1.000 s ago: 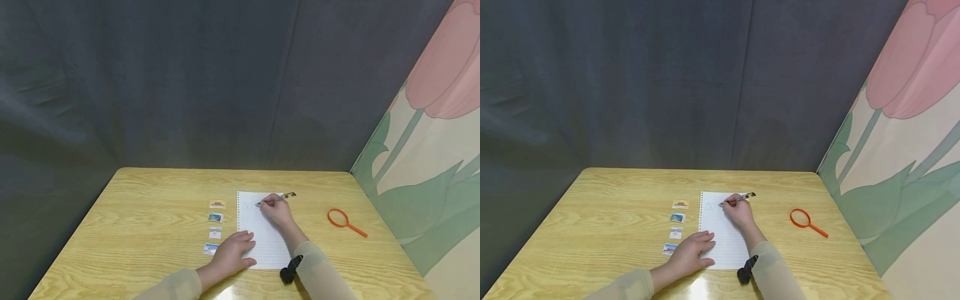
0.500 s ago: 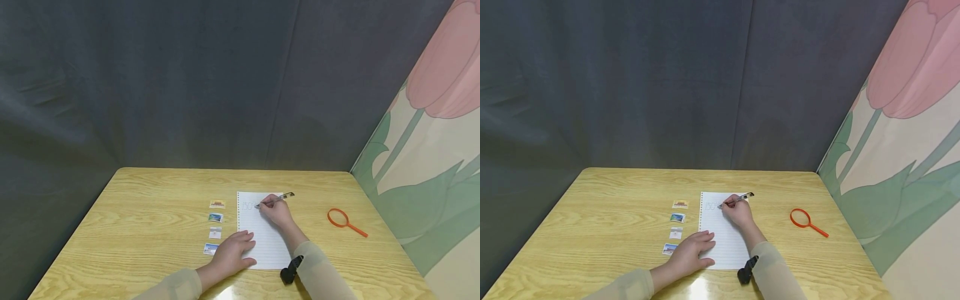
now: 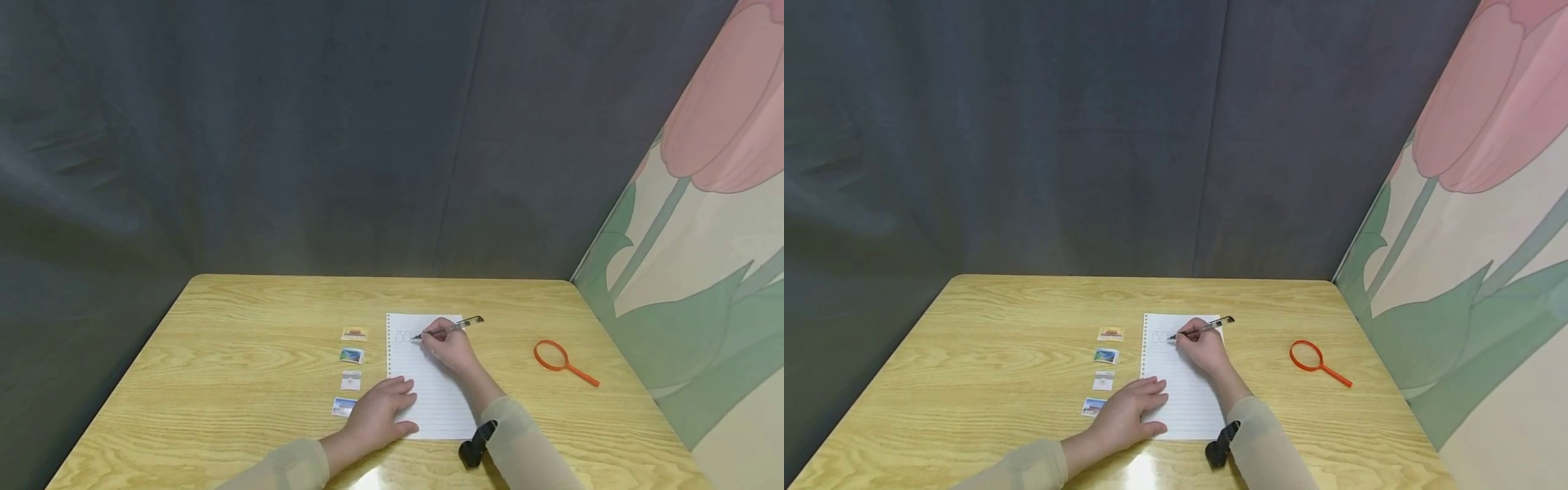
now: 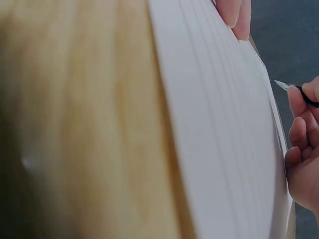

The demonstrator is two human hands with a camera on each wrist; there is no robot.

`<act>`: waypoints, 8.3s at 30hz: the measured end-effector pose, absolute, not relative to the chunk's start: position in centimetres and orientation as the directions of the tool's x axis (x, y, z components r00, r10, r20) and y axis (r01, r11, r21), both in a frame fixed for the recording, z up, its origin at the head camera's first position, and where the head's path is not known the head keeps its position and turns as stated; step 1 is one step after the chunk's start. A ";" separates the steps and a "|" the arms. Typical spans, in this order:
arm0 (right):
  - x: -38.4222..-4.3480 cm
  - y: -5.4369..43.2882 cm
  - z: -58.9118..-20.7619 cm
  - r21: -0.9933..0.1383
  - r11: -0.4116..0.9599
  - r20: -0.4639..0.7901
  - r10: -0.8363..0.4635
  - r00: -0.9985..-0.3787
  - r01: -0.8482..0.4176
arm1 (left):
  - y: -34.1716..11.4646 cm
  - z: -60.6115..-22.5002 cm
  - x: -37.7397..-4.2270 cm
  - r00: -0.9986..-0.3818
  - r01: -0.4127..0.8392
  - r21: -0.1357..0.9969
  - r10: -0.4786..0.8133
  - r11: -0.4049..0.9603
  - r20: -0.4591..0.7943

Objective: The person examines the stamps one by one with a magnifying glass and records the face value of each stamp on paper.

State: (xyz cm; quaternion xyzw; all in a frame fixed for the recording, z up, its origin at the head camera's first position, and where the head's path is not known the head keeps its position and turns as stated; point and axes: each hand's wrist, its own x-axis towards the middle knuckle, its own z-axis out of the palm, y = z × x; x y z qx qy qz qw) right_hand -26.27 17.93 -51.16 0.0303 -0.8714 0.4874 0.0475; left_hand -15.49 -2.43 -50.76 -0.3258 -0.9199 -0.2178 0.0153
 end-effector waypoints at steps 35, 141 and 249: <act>-24.8 23.8 -48.8 -0.983 0.179 -0.005 -0.234 -0.972 -0.038 | -2.5 -50.4 -15.4 -0.782 0.614 0.381 0.600 0.691 0.171; -18.2 42.6 -49.3 -0.603 0.786 0.216 -0.003 -0.976 -0.136 | -13.8 -51.2 -20.0 -0.908 0.402 0.676 0.362 0.617 0.210; -22.5 13.3 -49.3 -0.630 0.471 0.401 -0.483 -0.778 -0.618 | -13.8 -51.4 -20.4 -0.889 0.441 0.671 0.391 0.597 0.236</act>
